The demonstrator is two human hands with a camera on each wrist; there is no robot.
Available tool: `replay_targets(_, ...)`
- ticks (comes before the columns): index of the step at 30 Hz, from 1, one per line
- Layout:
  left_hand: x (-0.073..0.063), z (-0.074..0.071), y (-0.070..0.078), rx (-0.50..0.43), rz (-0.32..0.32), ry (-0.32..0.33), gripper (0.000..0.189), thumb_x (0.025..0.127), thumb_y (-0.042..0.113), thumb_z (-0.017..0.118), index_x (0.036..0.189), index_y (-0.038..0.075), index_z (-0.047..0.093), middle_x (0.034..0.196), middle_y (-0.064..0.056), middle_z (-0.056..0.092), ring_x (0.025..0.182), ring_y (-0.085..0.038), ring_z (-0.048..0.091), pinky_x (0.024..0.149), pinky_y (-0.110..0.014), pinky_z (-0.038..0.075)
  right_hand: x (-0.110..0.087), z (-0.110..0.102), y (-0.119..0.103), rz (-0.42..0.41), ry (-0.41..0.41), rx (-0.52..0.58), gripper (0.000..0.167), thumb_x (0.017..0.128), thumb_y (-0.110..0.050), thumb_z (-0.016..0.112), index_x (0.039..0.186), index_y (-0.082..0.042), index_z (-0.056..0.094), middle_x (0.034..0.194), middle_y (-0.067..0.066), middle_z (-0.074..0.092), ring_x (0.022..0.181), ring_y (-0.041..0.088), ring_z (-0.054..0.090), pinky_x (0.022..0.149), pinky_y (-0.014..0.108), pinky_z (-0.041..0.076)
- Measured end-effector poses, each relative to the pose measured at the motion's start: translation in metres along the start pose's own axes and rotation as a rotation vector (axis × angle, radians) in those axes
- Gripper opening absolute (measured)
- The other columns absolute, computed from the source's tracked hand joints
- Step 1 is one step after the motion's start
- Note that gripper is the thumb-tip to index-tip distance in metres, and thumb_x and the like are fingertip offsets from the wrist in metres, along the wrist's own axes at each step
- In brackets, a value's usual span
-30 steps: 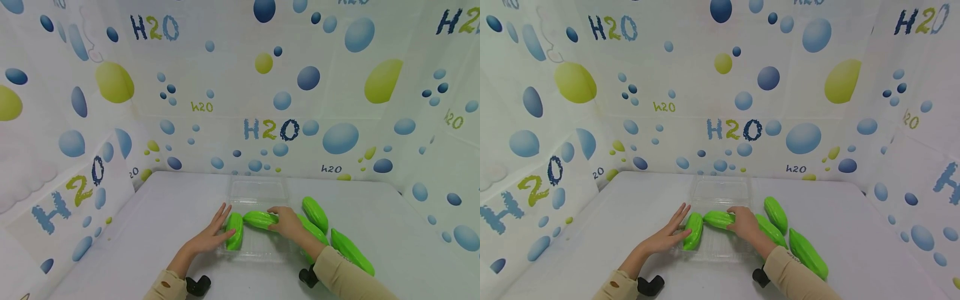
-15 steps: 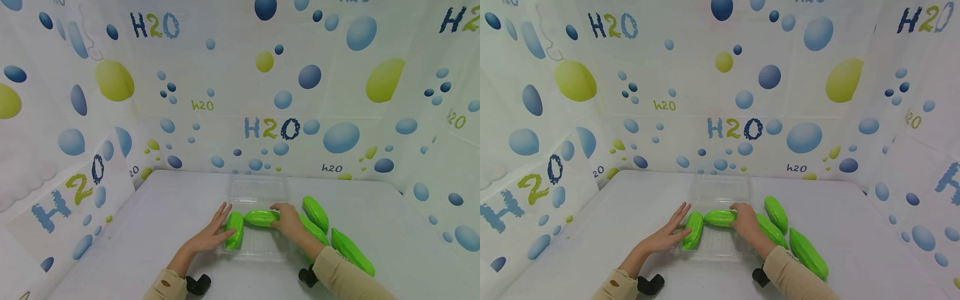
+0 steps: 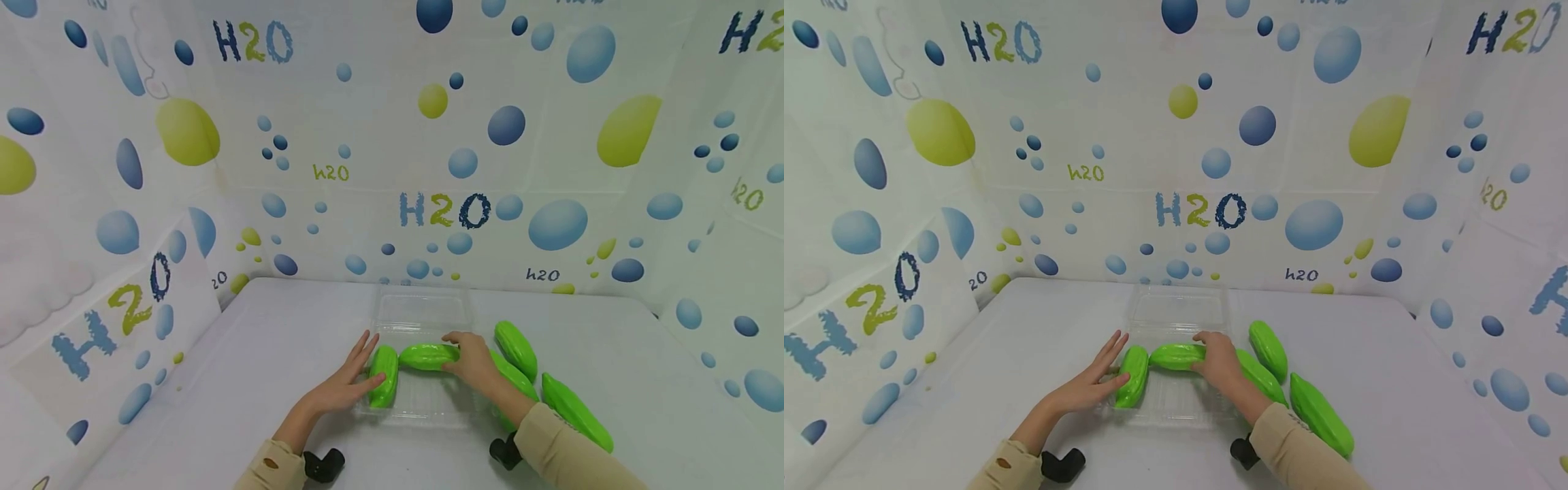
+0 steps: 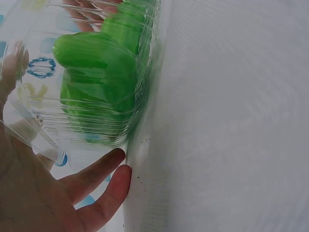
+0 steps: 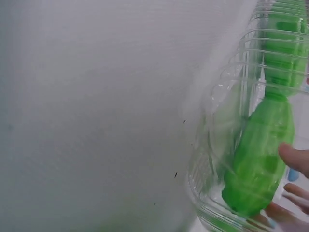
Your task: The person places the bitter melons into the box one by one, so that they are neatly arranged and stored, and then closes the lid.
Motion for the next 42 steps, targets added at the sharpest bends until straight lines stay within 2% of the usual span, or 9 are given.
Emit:
replay_targets(9, 0.000, -0.002, 0.001, -0.001, -0.011, 0.002, 0.076, 0.091, 0.037, 0.054, 0.148, 0.020, 0.006, 0.153, -0.009, -0.009, 0.138, -0.031, -0.003, 0.101, -0.062, 0.015, 0.001, -0.008, 0.000, 0.013, -0.001, 0.045, 0.046, 0.072, -0.015, 0.078, 0.110, 0.004, 0.062, 0.108, 0.022, 0.061, 0.097, 0.037, 0.058, 0.080, 0.045, 0.047)
replay_targets(19, 0.000, -0.002, 0.002, -0.001, -0.009, 0.003, 0.077, 0.091, 0.038, 0.054, 0.148, 0.016, 0.007, 0.153, -0.009, -0.009, 0.138, -0.032, -0.003, 0.101, -0.062, 0.015, -0.002, -0.028, 0.003, 0.102, -0.003, 0.131, 0.054, 0.073, -0.020, 0.078, 0.120, -0.001, 0.058, 0.117, 0.019, 0.058, 0.105, 0.036, 0.055, 0.082, 0.044, 0.048)
replay_targets(23, 0.000, -0.001, 0.002, 0.002, -0.008, 0.006, 0.076, 0.091, 0.036, 0.054, 0.148, 0.015, 0.008, 0.152, -0.010, -0.008, 0.137, -0.034, -0.003, 0.100, -0.063, 0.015, -0.004, -0.036, 0.007, 0.096, 0.011, 0.160, 0.055, 0.074, -0.020, 0.077, 0.121, -0.001, 0.056, 0.117, 0.020, 0.058, 0.105, 0.038, 0.055, 0.082, 0.045, 0.048)
replay_targets(34, 0.000, -0.001, 0.005, -0.023, -0.007, 0.016, 0.075, 0.091, 0.027, 0.056, 0.148, 0.015, 0.009, 0.152, -0.012, -0.006, 0.137, -0.034, -0.002, 0.100, -0.063, 0.017, -0.017, -0.053, 0.019, 0.060, 0.100, 0.148, 0.055, 0.073, -0.024, 0.078, 0.121, -0.004, 0.058, 0.110, 0.018, 0.061, 0.097, 0.036, 0.059, 0.079, 0.044, 0.049)
replay_targets(42, -0.001, -0.001, 0.005, -0.021, -0.006, 0.001, 0.074, 0.092, 0.031, 0.054, 0.148, 0.014, 0.008, 0.152, -0.012, -0.007, 0.137, -0.035, -0.004, 0.100, -0.063, 0.017, -0.026, -0.063, 0.025, 0.095, 0.098, 0.143, 0.059, 0.074, -0.026, 0.077, 0.124, -0.004, 0.055, 0.113, 0.020, 0.060, 0.098, 0.037, 0.059, 0.081, 0.045, 0.049)
Point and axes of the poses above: each hand's wrist, its own x-axis towards the middle knuckle, its own z-axis out of the palm, y = z × x, the point moved 3 cm from there along x, towards the middle knuckle
